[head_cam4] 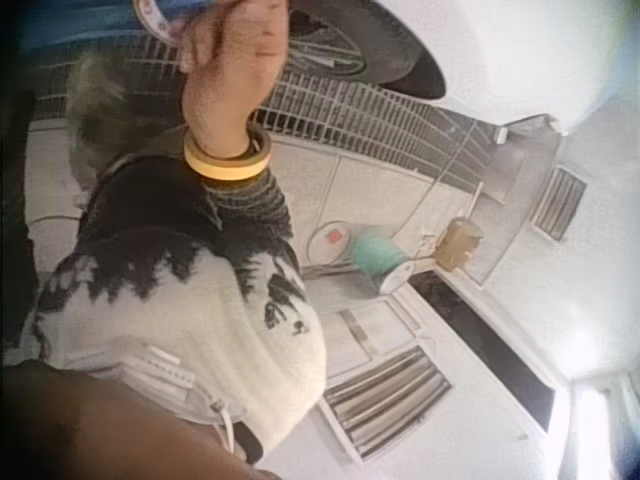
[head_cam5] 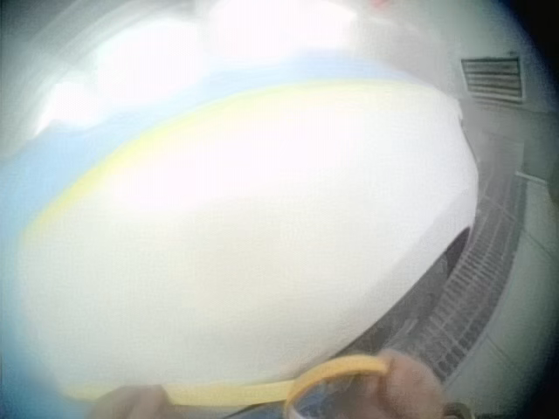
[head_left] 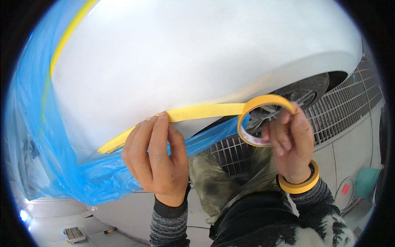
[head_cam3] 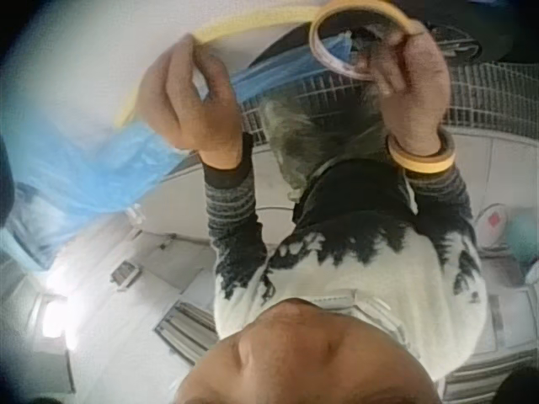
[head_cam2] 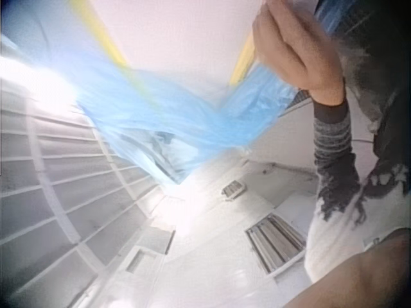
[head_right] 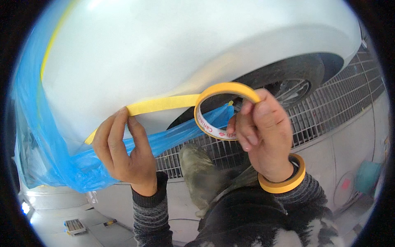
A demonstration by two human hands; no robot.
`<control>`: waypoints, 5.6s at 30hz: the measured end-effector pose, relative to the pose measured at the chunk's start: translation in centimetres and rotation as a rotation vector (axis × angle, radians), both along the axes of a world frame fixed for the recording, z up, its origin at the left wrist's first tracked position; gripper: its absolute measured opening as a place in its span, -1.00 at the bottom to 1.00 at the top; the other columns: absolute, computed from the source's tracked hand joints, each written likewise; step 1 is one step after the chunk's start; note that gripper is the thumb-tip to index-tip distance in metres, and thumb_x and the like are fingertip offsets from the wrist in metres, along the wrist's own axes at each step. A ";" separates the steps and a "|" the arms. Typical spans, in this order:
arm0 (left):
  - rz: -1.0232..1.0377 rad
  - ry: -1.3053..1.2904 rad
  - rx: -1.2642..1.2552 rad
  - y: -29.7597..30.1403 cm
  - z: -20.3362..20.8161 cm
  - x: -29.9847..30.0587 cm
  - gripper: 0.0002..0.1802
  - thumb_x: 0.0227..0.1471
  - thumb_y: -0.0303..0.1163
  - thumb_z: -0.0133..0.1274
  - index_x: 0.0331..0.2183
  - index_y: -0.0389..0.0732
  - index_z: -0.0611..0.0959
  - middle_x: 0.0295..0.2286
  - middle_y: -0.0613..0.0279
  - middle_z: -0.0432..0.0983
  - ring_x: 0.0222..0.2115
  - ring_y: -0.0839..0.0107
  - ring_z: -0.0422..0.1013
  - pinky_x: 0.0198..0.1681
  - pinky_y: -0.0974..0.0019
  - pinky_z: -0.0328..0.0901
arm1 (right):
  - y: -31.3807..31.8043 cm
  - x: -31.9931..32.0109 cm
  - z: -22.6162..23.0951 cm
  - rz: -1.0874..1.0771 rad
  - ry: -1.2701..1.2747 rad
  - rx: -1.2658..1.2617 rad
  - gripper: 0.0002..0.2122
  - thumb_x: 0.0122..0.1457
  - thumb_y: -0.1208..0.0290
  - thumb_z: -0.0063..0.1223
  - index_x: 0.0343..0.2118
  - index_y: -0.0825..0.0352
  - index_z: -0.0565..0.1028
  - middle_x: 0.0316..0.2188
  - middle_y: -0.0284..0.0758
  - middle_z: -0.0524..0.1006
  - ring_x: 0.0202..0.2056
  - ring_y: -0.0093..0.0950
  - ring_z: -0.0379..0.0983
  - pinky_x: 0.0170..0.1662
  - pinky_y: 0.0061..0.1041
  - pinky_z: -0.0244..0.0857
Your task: The person covers a white car with blue plastic sheeting and secures it using yellow masking tape. They smooth the sheeting over the hood, roof, and sides, then tape around the wheel arches and front bumper vents to protect those areas.
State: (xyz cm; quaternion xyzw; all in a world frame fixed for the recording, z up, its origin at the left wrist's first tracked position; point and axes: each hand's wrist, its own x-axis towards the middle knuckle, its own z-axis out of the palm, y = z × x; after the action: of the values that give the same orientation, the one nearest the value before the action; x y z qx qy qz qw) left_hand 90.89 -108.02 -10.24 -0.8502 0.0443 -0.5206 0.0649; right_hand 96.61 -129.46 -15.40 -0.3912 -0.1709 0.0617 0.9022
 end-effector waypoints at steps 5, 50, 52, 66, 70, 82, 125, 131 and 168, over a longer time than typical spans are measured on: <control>-0.031 0.023 0.105 0.9 0.8 -0.2 -0.65 -0.03 -0.71 0.28 -0.16 -0.23 0.75 -0.23 0.22 0.60 -0.20 0.27 0.51 -0.16 0.24 0.42 | 1.8 -2.8 -3.3 0.120 0.106 -0.067 -0.71 0.49 0.13 -0.16 -0.20 0.30 0.38 -0.65 -0.49 0.26 -0.61 -0.67 0.21 -0.24 -0.55 0.39; -0.141 0.768 1.406 0.5 14.4 0.9 -0.59 -0.15 -0.41 0.34 -0.14 -0.03 0.77 -0.06 0.33 0.59 0.01 0.29 0.48 0.00 0.24 0.43 | 15.2 -9.1 -3.3 0.390 0.220 0.475 -0.71 0.48 0.12 -0.12 -0.24 0.27 0.35 -0.58 -0.50 0.35 -0.56 -0.74 0.24 -0.49 -0.65 0.16; -0.105 0.780 1.477 0.6 14.4 0.5 -0.61 -0.14 -0.39 0.35 -0.16 0.02 0.78 -0.04 0.38 0.58 0.05 0.32 0.46 0.05 0.24 0.41 | 15.3 -8.9 -3.3 0.422 0.230 0.479 -0.70 0.48 0.09 -0.13 -0.23 0.27 0.35 -0.56 -0.50 0.35 -0.54 -0.74 0.24 -0.45 -0.66 0.17; 0.000 0.923 1.535 1.4 14.9 -0.4 -0.54 0.02 -0.34 0.22 0.02 0.12 0.71 0.20 0.51 0.41 0.28 0.29 0.25 0.31 0.09 0.24 | 15.3 -6.8 -3.6 0.439 0.080 0.585 -0.61 0.48 0.04 -0.19 -0.36 0.28 0.41 -0.67 -0.44 0.42 -0.63 -0.69 0.32 -0.48 -0.63 0.26; -0.006 0.971 1.559 1.7 15.7 0.5 -0.52 0.07 -0.36 0.16 0.07 0.15 0.69 0.22 0.51 0.39 0.30 0.27 0.22 0.34 0.09 0.23 | 16.7 -8.6 -4.1 0.879 0.207 0.318 -0.51 0.47 -0.04 -0.22 -0.47 0.26 0.42 -0.74 -0.49 0.33 -0.70 -0.70 0.23 -0.61 -0.63 0.12; -0.010 0.974 1.575 3.0 16.2 0.9 -0.44 0.01 -0.34 0.23 0.07 0.34 0.65 0.24 0.53 0.34 0.32 0.21 0.18 0.38 0.10 0.22 | 21.4 -7.0 1.1 0.983 0.425 0.061 -0.50 0.46 -0.11 -0.26 -0.51 0.17 0.38 -0.70 -0.51 0.27 -0.65 -0.63 0.14 -0.48 -0.51 0.26; 0.013 0.810 1.207 10.5 11.9 -8.3 -0.63 0.16 -0.33 0.22 0.03 0.01 0.69 0.05 0.31 0.56 0.10 0.33 0.45 0.10 0.14 0.36 | 18.1 -22.7 -2.4 1.714 -0.105 0.605 -0.58 0.34 0.19 -0.31 -0.46 0.41 0.48 -0.56 -0.17 0.59 -0.50 -0.33 0.57 -0.32 -0.38 0.44; 0.295 0.529 -0.084 10.2 4.6 -9.3 -0.75 0.08 -0.31 0.34 -0.31 -0.26 0.65 -0.40 0.18 0.54 -0.42 0.30 0.40 -0.31 0.28 0.33 | 10.9 -12.3 -2.6 0.574 -0.265 0.079 -0.91 0.24 0.43 0.14 -0.26 0.31 0.54 -0.42 -0.40 0.57 -0.42 -0.57 0.49 -0.31 -0.56 0.36; -0.011 0.630 -0.679 9.0 -1.8 -9.7 -0.94 0.13 -0.55 0.18 -0.34 -0.30 0.61 -0.47 0.41 0.51 -0.47 0.69 0.34 -0.41 0.56 0.24 | 17.5 -8.7 -1.3 -0.022 -0.248 0.088 -0.25 0.16 0.49 0.08 0.35 0.50 -0.06 -0.37 -0.31 0.45 -0.44 -0.59 0.33 -0.29 -0.56 0.26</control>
State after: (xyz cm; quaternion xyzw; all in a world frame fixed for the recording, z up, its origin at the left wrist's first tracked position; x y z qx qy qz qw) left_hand 81.15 -99.04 -12.07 -0.9397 -0.1068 -0.2224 -0.2367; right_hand 87.87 -111.92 -16.66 -0.3576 -0.2796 -0.0046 0.8910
